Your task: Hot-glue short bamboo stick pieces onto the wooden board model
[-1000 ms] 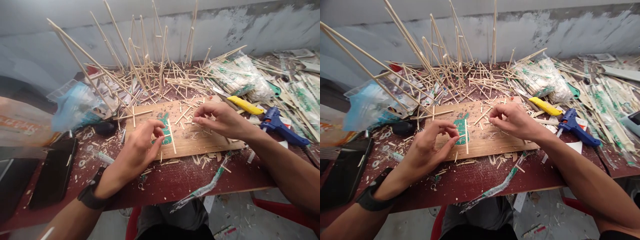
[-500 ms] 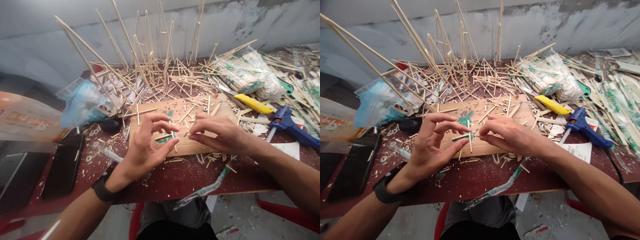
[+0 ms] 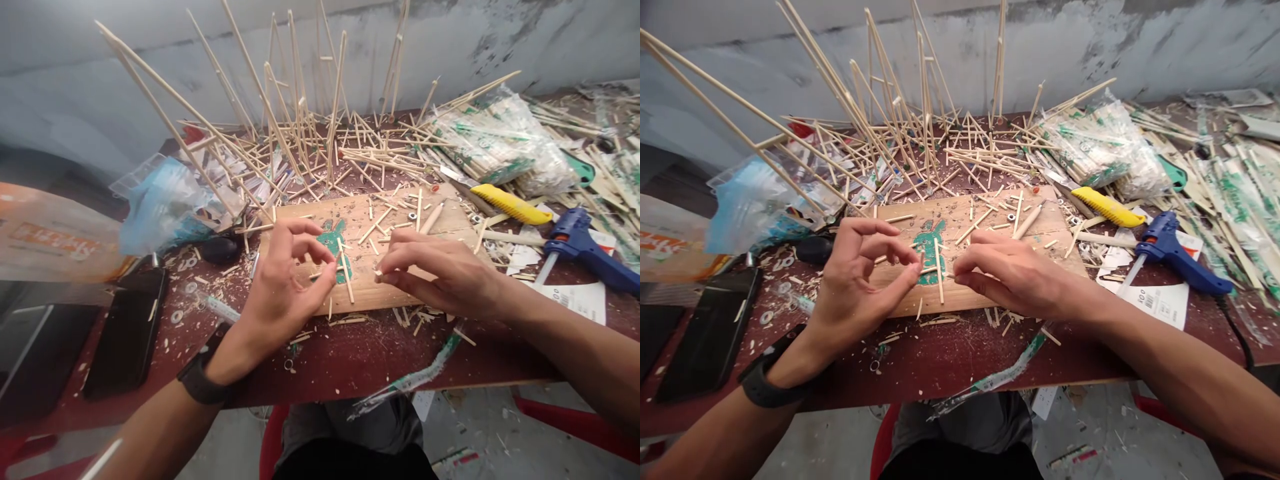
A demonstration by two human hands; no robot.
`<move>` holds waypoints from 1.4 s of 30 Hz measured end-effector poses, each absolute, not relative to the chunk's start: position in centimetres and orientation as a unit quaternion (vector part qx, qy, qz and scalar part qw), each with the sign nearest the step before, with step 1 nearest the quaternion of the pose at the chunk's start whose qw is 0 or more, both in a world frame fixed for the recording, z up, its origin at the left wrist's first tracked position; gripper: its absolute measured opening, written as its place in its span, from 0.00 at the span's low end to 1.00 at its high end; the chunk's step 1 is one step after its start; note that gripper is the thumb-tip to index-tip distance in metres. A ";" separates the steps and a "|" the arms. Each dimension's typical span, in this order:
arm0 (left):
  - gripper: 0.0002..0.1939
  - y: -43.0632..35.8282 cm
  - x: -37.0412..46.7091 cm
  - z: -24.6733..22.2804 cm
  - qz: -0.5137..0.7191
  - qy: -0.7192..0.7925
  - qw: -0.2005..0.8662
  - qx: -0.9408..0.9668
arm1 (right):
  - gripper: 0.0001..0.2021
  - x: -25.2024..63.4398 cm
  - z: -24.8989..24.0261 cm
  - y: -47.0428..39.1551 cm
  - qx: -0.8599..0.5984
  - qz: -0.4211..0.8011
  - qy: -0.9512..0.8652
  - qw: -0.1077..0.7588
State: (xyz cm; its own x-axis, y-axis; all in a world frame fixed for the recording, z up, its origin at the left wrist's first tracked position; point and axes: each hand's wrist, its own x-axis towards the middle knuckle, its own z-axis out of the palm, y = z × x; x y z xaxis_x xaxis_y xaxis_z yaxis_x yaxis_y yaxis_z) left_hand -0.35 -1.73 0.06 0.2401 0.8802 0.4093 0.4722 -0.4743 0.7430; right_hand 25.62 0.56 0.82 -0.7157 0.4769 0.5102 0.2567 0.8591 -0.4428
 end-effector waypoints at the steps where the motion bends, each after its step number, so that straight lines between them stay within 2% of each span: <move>1: 0.20 -1.5 -0.7 0.1 0.409 0.463 0.214 0.756 | 0.04 25.7 0.9 0.7 -0.203 0.168 -0.907 0.329; 4: 0.21 -1.1 -1.6 0.1 0.364 0.477 0.142 0.787 | 0.06 25.9 1.2 1.3 -0.216 0.130 -0.908 0.336; 9: 0.19 -1.3 -2.2 0.2 0.319 0.467 0.060 0.822 | 0.07 26.1 0.0 2.5 -0.222 0.075 -0.931 0.279; 20: 0.16 -1.4 -1.2 -0.9 0.295 0.386 0.105 0.868 | 0.12 25.3 -0.5 1.5 -0.225 0.022 -0.956 0.185; 42: 0.19 -1.9 -1.0 -1.0 0.321 0.383 0.145 0.854 | 0.11 25.0 -0.8 1.3 -0.214 0.018 -0.952 0.218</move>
